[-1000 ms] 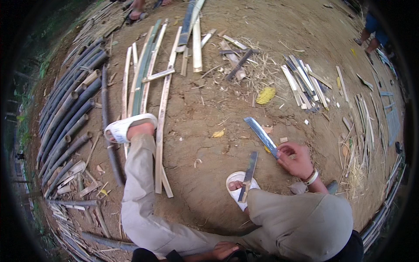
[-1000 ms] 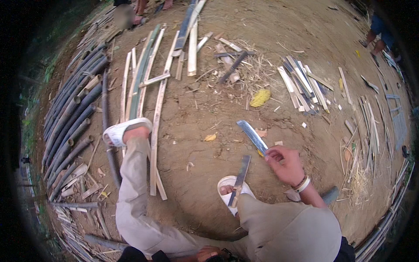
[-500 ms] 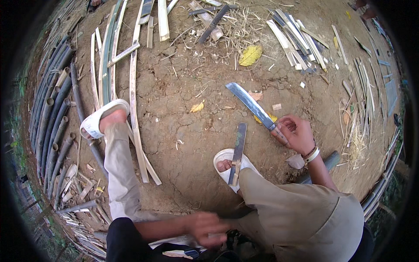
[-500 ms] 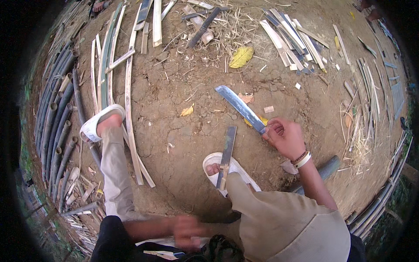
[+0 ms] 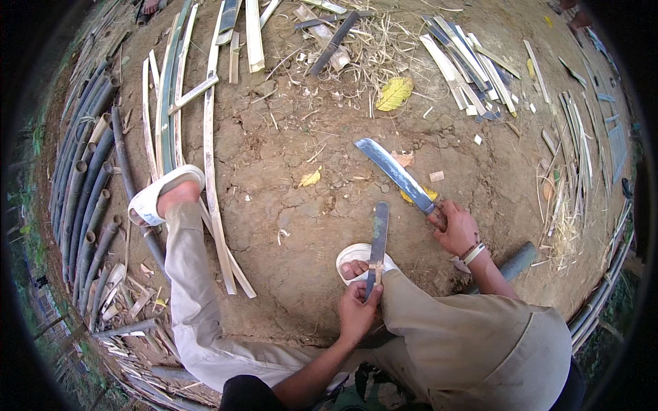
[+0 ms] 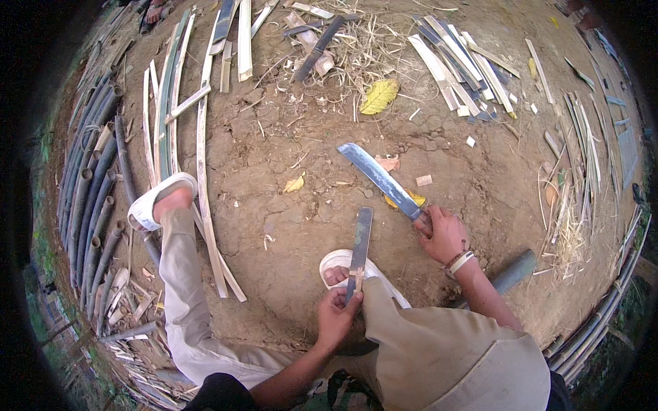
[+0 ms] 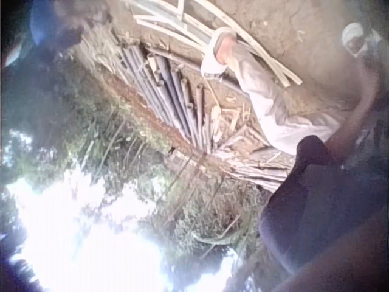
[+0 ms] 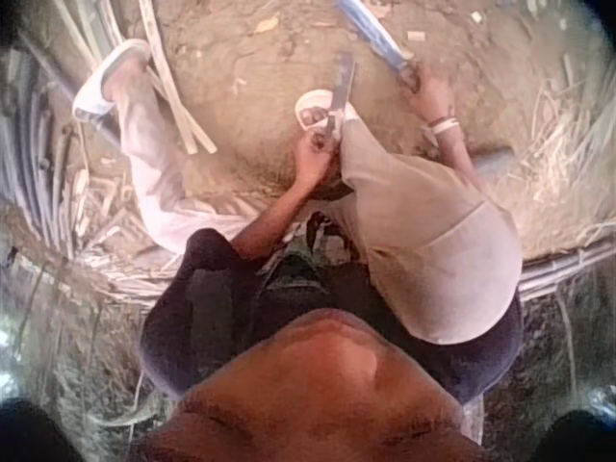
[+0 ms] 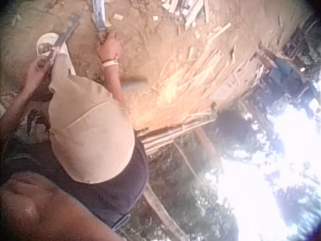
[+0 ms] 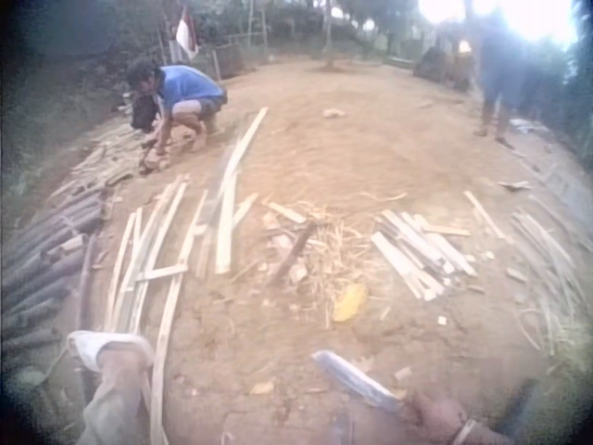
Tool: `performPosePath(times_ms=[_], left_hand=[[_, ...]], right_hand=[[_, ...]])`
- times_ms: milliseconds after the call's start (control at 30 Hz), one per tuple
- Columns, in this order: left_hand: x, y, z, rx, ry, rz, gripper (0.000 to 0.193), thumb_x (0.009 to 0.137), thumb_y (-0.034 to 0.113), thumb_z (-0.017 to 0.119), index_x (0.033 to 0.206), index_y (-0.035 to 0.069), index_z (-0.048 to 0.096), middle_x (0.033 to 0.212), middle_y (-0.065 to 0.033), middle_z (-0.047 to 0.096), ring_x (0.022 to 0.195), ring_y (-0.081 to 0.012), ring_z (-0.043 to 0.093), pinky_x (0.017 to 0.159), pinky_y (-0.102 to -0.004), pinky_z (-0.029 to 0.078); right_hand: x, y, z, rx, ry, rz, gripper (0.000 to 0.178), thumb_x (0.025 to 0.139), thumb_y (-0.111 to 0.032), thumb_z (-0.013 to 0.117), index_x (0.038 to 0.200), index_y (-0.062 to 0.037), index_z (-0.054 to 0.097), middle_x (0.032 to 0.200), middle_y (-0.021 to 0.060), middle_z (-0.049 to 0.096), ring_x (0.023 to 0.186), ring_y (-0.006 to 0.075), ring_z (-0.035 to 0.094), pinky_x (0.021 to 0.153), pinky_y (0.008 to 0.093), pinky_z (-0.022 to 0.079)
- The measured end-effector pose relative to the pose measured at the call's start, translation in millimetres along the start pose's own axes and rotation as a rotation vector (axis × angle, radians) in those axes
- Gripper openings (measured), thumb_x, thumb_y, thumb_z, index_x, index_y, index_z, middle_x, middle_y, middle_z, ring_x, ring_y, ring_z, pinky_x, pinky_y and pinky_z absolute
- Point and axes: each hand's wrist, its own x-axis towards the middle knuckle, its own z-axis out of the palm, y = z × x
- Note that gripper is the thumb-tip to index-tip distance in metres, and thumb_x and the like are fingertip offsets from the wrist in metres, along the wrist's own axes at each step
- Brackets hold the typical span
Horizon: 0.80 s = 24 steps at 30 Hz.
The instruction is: The person sits on the ground and uses a machete to shave thin strips from a piece of wood. They hold the wood with their left hand and repeatedly slice along its length with the machete in their right hand, creating wood shavings.
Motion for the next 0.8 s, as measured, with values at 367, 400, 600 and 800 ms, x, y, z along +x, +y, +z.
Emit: performPosePath(times_ms=[367,400,600,800], left_hand=[[15.6,85.5,-33.0,0.266,0.098,0.195,0.017,0.099,0.016,0.053,0.101,0.001,0.060,0.073,-0.0185,0.064,0.063,-0.0312,0.066,0.058,-0.0408,0.050],[13.7,91.4,-34.3,0.312,0.073,0.186,0.016,0.098,0.015,0.053,0.102,0.001,0.061,0.074,-0.0194,0.065,0.064,-0.0332,0.067,0.058,-0.0418,0.051],[7.9,107.2,-24.2,0.367,0.076,0.331,0.015,0.096,0.014,0.054,0.102,0.002,0.061,0.074,-0.0216,0.066,0.065,-0.0397,0.067,0.057,-0.0464,0.052],[8.1,96.7,-11.0,0.530,0.103,0.313,0.013,0.095,0.010,0.054,0.099,-0.001,0.061,0.078,-0.0220,0.068,0.068,-0.0407,0.068,0.058,-0.0480,0.053]], right_hand=[[-12.7,-59.6,-51.3,0.295,-0.131,0.011,0.028,0.080,-0.025,0.067,0.100,-0.0072,0.059,0.067,0.0143,0.065,0.066,0.0380,0.066,0.061,0.0475,0.053],[-18.2,-65.5,-50.7,0.282,-0.153,-0.065,0.028,0.080,-0.025,0.067,0.099,-0.0074,0.059,0.067,0.0141,0.065,0.066,0.0376,0.066,0.060,0.0472,0.053],[-32.9,-87.8,-35.8,0.161,-0.265,-0.289,0.029,0.082,-0.030,0.065,0.098,-0.0073,0.056,0.072,0.0158,0.066,0.068,0.0379,0.067,0.061,0.0495,0.053],[-37.1,-98.6,-38.2,0.140,-0.329,-0.440,0.027,0.078,-0.029,0.066,0.093,-0.0091,0.057,0.070,0.0142,0.064,0.066,0.0384,0.065,0.059,0.0497,0.051]])
